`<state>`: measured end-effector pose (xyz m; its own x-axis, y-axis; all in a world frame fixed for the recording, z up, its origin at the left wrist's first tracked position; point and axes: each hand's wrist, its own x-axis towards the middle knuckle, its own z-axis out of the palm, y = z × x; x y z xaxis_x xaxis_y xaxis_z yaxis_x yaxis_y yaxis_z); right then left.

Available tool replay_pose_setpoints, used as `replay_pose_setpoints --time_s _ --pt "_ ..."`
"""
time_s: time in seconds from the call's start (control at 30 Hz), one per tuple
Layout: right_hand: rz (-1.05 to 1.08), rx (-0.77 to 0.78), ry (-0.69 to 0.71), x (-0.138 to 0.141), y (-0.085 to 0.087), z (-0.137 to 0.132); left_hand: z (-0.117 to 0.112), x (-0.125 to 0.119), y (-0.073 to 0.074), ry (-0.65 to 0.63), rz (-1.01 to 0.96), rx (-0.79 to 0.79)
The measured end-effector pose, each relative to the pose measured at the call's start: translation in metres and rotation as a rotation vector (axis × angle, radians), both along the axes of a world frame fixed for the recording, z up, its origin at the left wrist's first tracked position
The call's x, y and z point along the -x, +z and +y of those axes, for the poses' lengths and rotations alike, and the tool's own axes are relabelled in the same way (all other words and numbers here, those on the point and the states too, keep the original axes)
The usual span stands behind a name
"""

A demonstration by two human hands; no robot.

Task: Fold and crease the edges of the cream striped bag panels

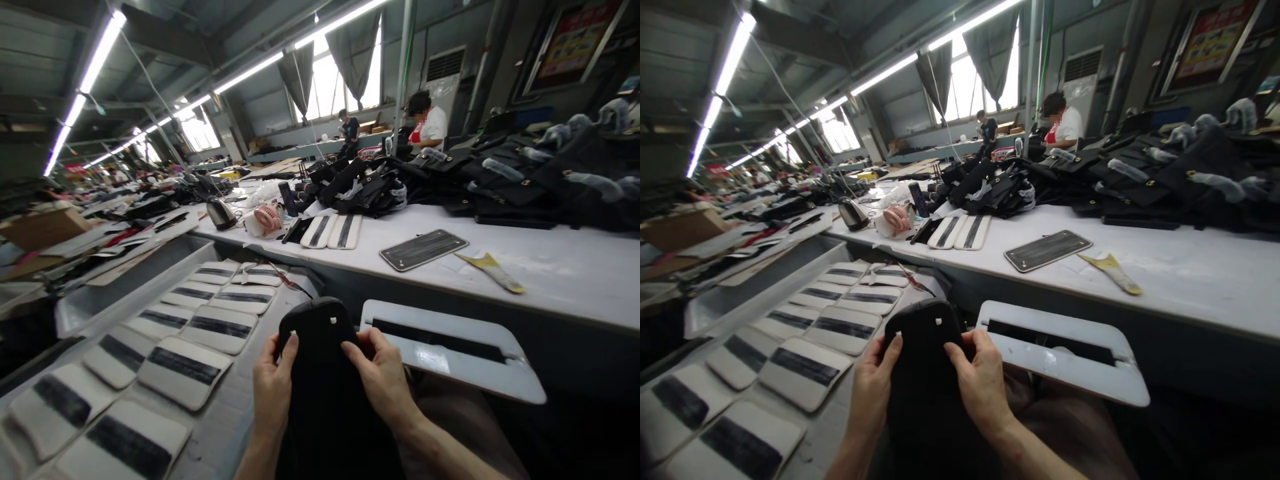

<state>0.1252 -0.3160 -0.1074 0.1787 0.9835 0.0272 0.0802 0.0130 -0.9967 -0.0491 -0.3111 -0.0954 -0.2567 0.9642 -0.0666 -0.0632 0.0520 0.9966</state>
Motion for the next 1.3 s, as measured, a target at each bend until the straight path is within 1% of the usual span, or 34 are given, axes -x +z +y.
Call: replay_pose_setpoints --time_s 0.07,0.17,0.23,0.3,0.4,0.47,0.6,0.77,0.87,0.93,1.03,1.1,1.13,1.17,1.3 --pt "0.045 -0.003 0.002 0.002 -0.002 0.002 -0.019 -0.003 -0.008 0.005 0.091 0.072" --pt "0.107 -0.002 0.012 0.007 -0.004 0.005 -0.044 -0.006 -0.022 0.093 0.207 0.137" --pt "0.147 -0.008 0.026 0.010 -0.005 0.005 -0.055 -0.007 -0.029 0.139 0.245 0.149" --pt "0.163 -0.018 0.043 0.011 -0.005 0.002 -0.061 -0.007 -0.032 0.152 0.258 0.149" --pt "0.123 -0.008 0.083 0.009 -0.008 -0.006 -0.063 -0.007 -0.031 0.176 0.277 0.130" --pt "0.071 0.037 0.109 0.007 -0.012 -0.015 -0.063 -0.007 -0.028 0.205 0.313 0.136" --pt "0.051 0.134 0.090 0.009 -0.019 -0.031 -0.066 -0.010 -0.023 0.251 0.428 0.139" --pt "0.099 0.139 0.059 0.018 -0.021 -0.029 -0.068 -0.013 -0.017 0.259 0.551 0.126" --pt "0.096 0.109 0.057 0.019 -0.023 -0.025 -0.067 -0.015 -0.013 0.236 0.468 0.105" --pt "0.134 0.097 0.077 0.016 -0.025 -0.023 -0.066 -0.014 -0.013 0.201 0.327 0.088" --pt "0.219 0.133 0.109 0.010 -0.027 -0.020 -0.066 -0.008 -0.016 0.121 0.082 0.053" --pt "0.277 0.179 0.119 0.007 -0.028 -0.018 -0.069 -0.002 -0.020 0.071 0.009 0.024" --pt "0.310 0.207 0.122 0.007 -0.029 -0.017 -0.070 0.000 -0.021 0.060 0.032 0.018" --pt "0.347 0.236 0.123 0.006 -0.029 -0.016 -0.071 0.002 -0.022 0.063 0.098 0.019" --pt "0.455 0.328 0.140 0.005 -0.033 -0.012 -0.072 0.000 -0.023 0.156 0.527 0.038"
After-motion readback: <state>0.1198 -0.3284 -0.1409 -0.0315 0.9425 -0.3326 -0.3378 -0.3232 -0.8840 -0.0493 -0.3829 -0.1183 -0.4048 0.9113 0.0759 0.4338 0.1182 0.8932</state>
